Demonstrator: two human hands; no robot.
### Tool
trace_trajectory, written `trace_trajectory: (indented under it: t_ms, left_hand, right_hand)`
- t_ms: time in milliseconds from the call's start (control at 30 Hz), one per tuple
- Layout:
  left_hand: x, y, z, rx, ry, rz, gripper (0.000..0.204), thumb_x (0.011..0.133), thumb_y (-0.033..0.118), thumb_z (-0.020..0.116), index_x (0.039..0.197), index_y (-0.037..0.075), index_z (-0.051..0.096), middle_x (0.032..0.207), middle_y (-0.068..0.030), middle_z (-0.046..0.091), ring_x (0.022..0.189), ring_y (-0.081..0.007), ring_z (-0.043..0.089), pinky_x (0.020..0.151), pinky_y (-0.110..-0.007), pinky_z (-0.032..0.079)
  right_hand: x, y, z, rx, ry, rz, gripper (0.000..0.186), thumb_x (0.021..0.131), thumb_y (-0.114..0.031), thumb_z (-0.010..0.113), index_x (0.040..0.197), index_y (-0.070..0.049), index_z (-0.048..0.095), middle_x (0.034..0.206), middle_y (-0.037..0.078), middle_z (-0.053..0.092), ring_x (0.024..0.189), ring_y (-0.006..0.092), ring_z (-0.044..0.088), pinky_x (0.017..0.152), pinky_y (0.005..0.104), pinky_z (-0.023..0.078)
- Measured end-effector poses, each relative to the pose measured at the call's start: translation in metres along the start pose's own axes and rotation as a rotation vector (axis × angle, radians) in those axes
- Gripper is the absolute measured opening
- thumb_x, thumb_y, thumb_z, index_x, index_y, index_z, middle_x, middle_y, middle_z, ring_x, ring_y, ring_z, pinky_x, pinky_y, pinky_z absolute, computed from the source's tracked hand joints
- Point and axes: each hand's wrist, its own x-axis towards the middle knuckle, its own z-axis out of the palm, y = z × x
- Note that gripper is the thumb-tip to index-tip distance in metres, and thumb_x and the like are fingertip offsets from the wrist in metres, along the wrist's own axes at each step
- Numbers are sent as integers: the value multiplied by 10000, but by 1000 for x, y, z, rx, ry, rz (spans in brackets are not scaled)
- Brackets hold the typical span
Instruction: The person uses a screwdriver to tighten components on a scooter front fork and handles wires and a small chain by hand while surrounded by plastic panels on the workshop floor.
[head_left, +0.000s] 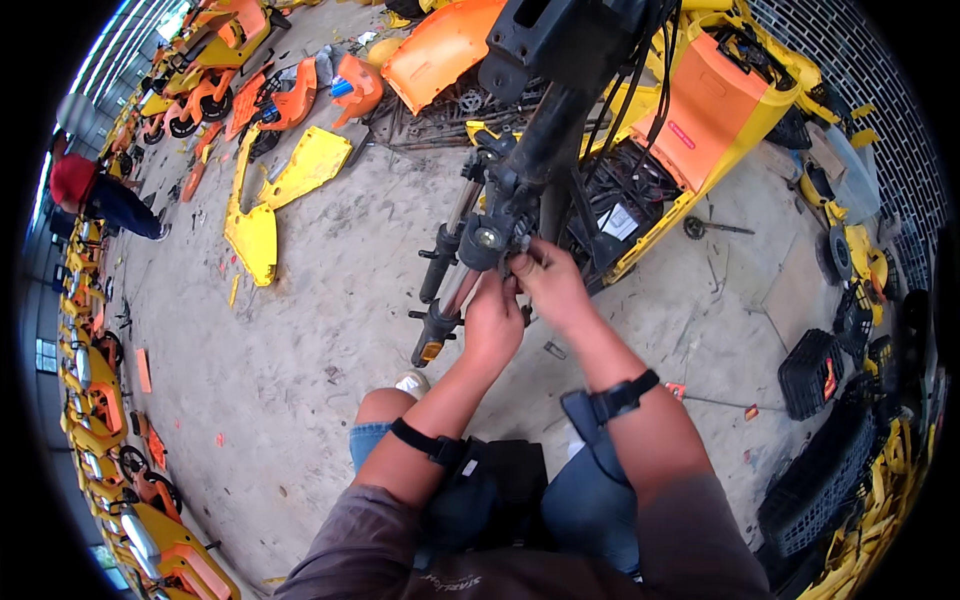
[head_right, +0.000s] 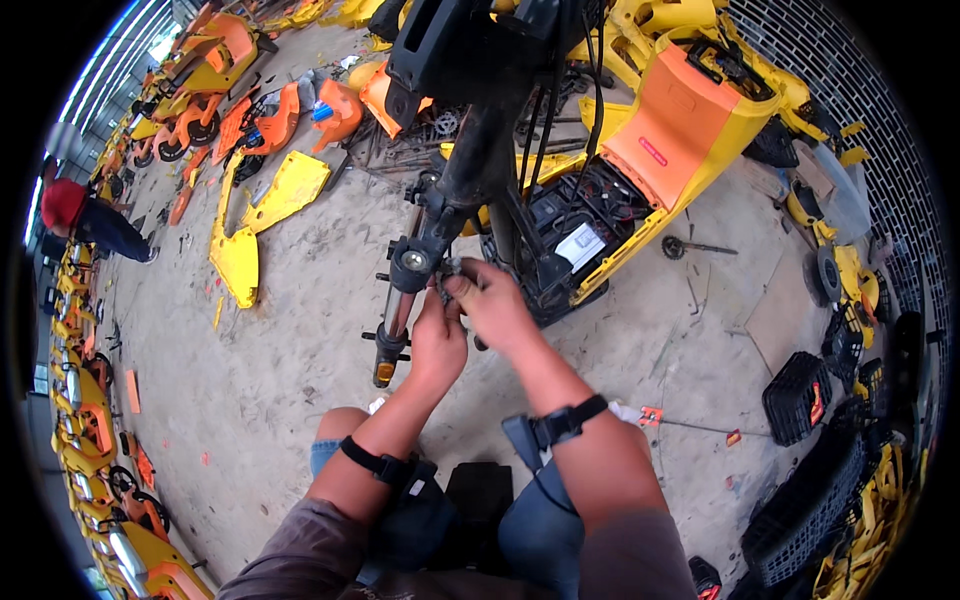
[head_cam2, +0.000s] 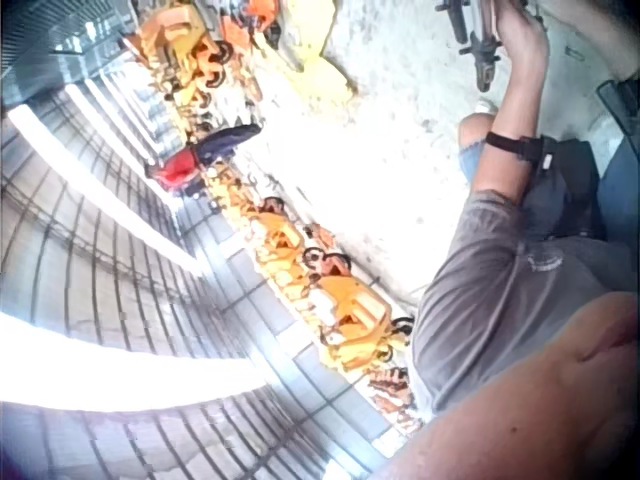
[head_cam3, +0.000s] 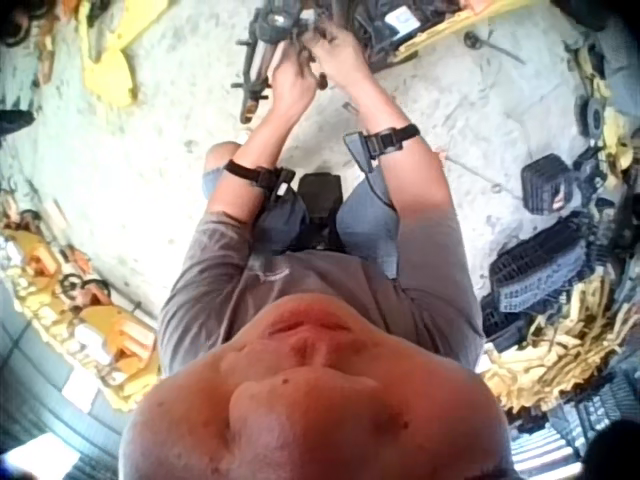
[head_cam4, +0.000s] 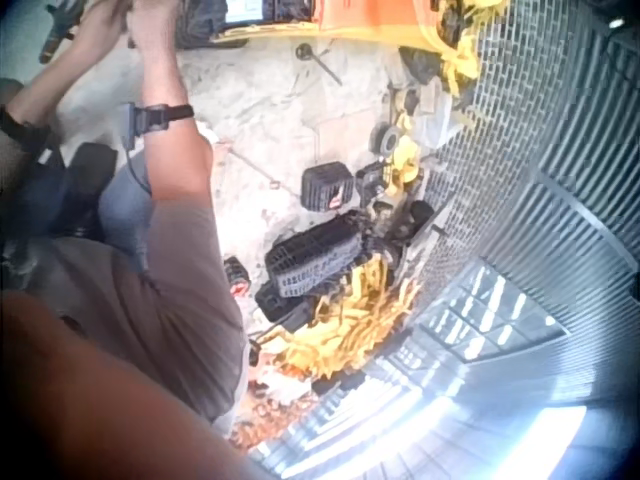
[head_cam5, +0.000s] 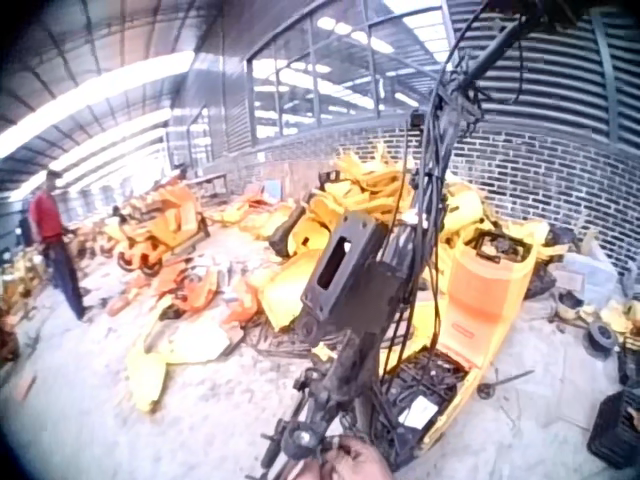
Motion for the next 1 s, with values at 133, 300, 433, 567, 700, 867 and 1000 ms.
trace_trajectory:
  t_ms: [133,300,433,567,700,867,1000]
  left_hand:
    - [-5,8,2,-111,13,4,292,1038,147,487,1287,-3,507,927,-200,653,799,-280,670,707,-382,524]
    - [-7,2,-3,-375,-81,-93,287,1056,215,492,1208,-22,542,984,-174,646,874,-271,647,775,-356,516]
    - [1,15,-1,-716,-12,-154,351,1081,288,459,1178,-34,557,983,-80,644,869,-149,611,781,-304,510]
    - [5,14,2,-678,36,-224,420,1088,360,420,1140,-22,589,988,-80,647,851,-147,611,797,-308,498]
    - [11,7,7,-659,107,-299,448,1083,394,420,1074,-5,624,979,-95,650,854,-164,604,794,-337,493]
    - [0,-8,0,-382,-68,-317,402,1065,345,478,1062,-18,652,1058,-146,651,984,-216,602,853,-356,489]
    - [-3,4,2,-630,-125,-279,487,1060,396,481,1355,10,520,1264,-155,606,1152,-206,577,988,-349,455]
  right_hand:
    - [-29,-9,25,-291,338,-170,282,960,-273,684,1005,6,687,804,113,668,698,157,602,671,313,499]
    - [-35,-45,31,-211,448,-218,252,968,-222,686,976,30,686,772,76,695,663,77,593,618,266,498]
    - [-27,-51,29,-198,471,-215,271,974,-240,682,1041,22,701,819,40,693,688,60,568,620,236,482]
    - [-13,-40,19,-198,435,-132,285,983,-249,663,1102,7,700,847,40,692,735,74,564,657,256,483]
    - [-12,-41,29,-158,394,-65,260,988,-222,652,1062,24,688,829,41,679,731,90,582,690,259,481]
    - [-21,-41,31,-285,436,20,319,989,-239,640,1079,66,660,937,104,718,855,121,642,772,282,505]
    - [-26,-33,20,-143,334,116,212,997,-183,627,1038,23,659,884,16,643,808,76,545,695,248,446]
